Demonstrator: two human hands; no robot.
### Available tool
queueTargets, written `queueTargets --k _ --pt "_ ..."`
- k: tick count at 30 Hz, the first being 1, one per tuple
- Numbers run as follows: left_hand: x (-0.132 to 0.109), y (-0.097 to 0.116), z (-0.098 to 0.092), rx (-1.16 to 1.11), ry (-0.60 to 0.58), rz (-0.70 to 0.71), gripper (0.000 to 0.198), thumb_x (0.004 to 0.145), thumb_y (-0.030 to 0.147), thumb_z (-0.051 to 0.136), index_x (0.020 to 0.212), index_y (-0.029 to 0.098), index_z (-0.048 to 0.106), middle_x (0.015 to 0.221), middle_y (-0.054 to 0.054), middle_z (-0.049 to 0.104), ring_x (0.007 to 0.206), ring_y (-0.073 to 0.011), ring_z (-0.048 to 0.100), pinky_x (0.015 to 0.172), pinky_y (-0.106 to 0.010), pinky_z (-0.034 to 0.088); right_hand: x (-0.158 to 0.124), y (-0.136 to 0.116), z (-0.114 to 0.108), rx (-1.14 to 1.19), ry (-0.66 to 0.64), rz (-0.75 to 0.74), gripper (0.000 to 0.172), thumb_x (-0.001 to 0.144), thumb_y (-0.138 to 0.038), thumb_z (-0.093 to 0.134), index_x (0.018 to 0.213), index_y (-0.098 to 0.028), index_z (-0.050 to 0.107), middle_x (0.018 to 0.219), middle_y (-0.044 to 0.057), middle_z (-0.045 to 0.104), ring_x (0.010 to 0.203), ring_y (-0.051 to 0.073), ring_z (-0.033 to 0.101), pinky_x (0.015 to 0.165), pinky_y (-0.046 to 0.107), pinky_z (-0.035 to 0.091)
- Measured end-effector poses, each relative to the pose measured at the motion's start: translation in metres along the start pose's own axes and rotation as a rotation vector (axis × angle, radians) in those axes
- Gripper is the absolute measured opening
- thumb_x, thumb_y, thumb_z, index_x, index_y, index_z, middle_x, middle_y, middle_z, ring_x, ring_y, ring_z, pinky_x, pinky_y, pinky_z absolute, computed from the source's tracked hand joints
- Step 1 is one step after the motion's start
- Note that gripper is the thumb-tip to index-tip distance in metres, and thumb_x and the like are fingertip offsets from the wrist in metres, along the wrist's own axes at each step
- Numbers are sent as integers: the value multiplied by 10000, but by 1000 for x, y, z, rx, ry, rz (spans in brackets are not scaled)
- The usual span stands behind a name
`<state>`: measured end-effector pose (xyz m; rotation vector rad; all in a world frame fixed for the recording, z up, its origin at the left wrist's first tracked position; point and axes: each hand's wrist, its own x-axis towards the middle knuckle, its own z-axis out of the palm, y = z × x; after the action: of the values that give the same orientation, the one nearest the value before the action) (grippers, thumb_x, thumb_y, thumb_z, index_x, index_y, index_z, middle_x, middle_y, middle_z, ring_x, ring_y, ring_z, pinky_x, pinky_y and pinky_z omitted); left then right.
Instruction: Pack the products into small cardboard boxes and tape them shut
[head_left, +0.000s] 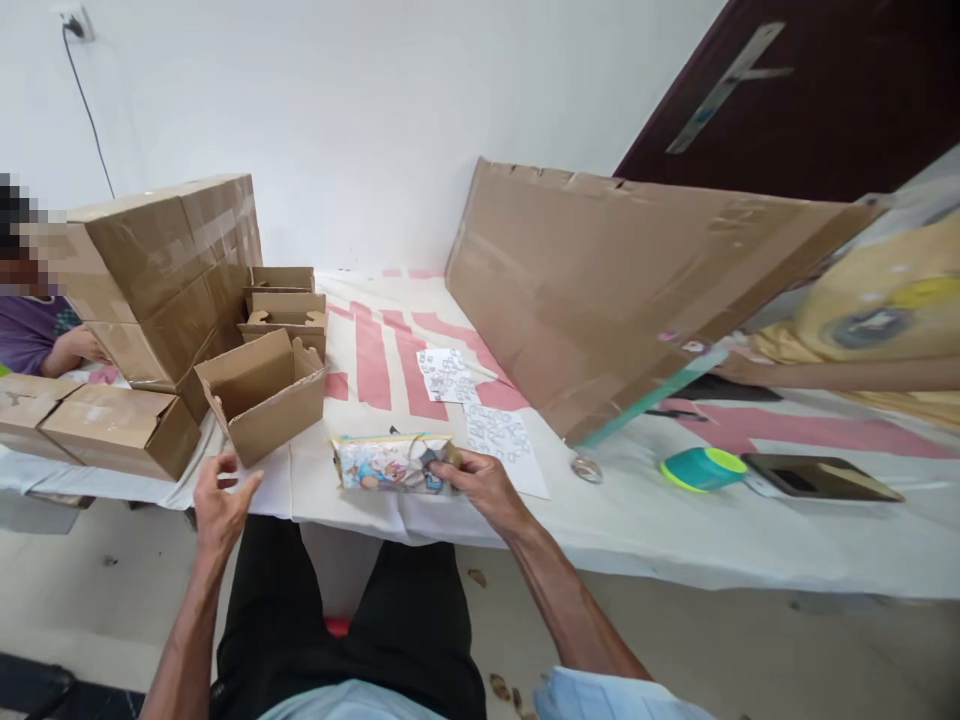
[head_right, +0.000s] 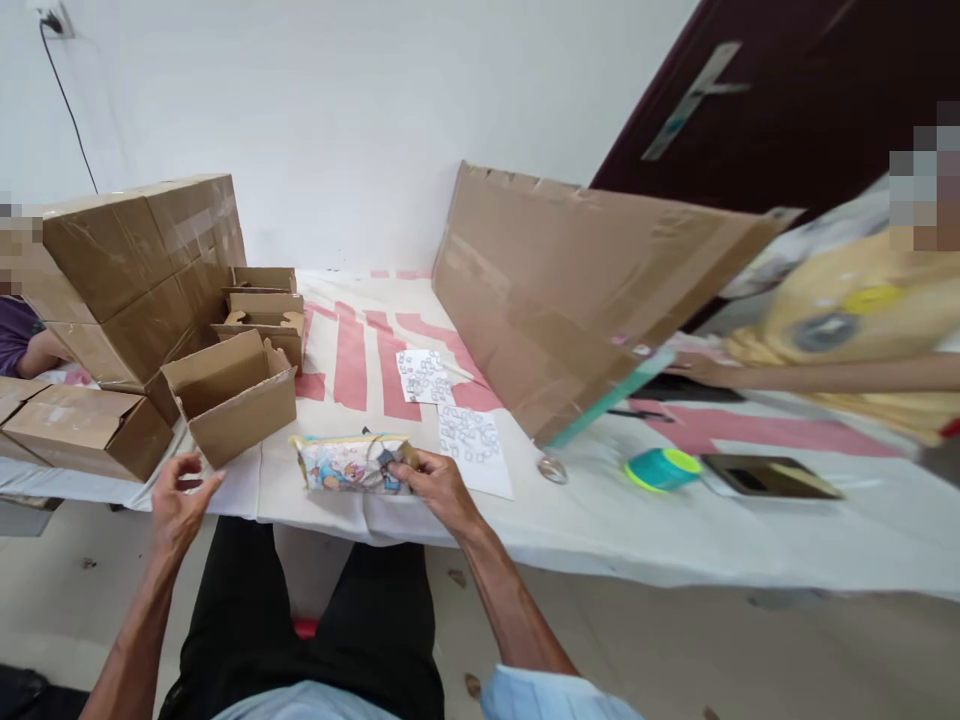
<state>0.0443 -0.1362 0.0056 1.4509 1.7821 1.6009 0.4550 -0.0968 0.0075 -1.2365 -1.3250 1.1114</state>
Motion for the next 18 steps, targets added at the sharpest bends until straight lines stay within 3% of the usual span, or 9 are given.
queueTargets --k 2,4,7,10,12,15,18 --pt "19 -12 -14 59 22 12 907 619 576 985 1381 204 663 1322 -169 669 1264 -399 665 918 -480 647 9 -2 -11 -18 93 -25 476 686 -633 906 639 -209 694 612 -4 625 598 153 522 587 301 451" --pt "44 -20 -19 50 -57 -7 1265 539 583 1027 1606 197 466 1586 -248 513 1498 -482 497 1064 -578 595 21 -3 -17 -26 166 -53 496 684 -646 899 603 -215 666 587 -5 601 589 151 515 559 292 440" --pt "80 -23 -17 -49 -216 -29 1520 474 513 1072 1724 224 256 1768 -267 300 1639 -485 304 1282 -638 380 41 -3 -19 -33 225 -69 495 663 -673 898 659 -209 727 625 22 665 615 177 579 570 310 495" --pt "103 -15 -14 -148 -310 -22 1508 468 425 1079 1729 251 270 1769 -224 347 1649 -447 312 1352 -611 239 62 1 -17 -25 249 -58 523 638 -701 903 719 -202 768 677 45 723 634 200 628 599 347 559" --pt "104 -7 -16 -204 -375 -29 1412 494 390 1064 1705 252 351 1721 -199 447 1611 -453 390 1320 -598 335 76 4 -15 -10 255 -52 538 624 -711 907 727 -201 770 701 48 739 642 205 641 617 364 583" --pt "85 7 -24 -253 -520 -98 1311 472 326 1064 1641 186 488 1542 -214 637 1481 -503 549 1170 -542 552 98 9 -7 14 228 -40 539 613 -703 916 754 -201 778 727 51 753 666 218 660 644 383 599" --pt "55 20 -31 -234 -599 -129 1206 444 273 1066 1554 161 612 1382 -194 735 1398 -515 620 1111 -520 605 124 8 14 38 152 -22 506 602 -658 938 738 -202 767 701 40 734 662 210 648 662 378 588"
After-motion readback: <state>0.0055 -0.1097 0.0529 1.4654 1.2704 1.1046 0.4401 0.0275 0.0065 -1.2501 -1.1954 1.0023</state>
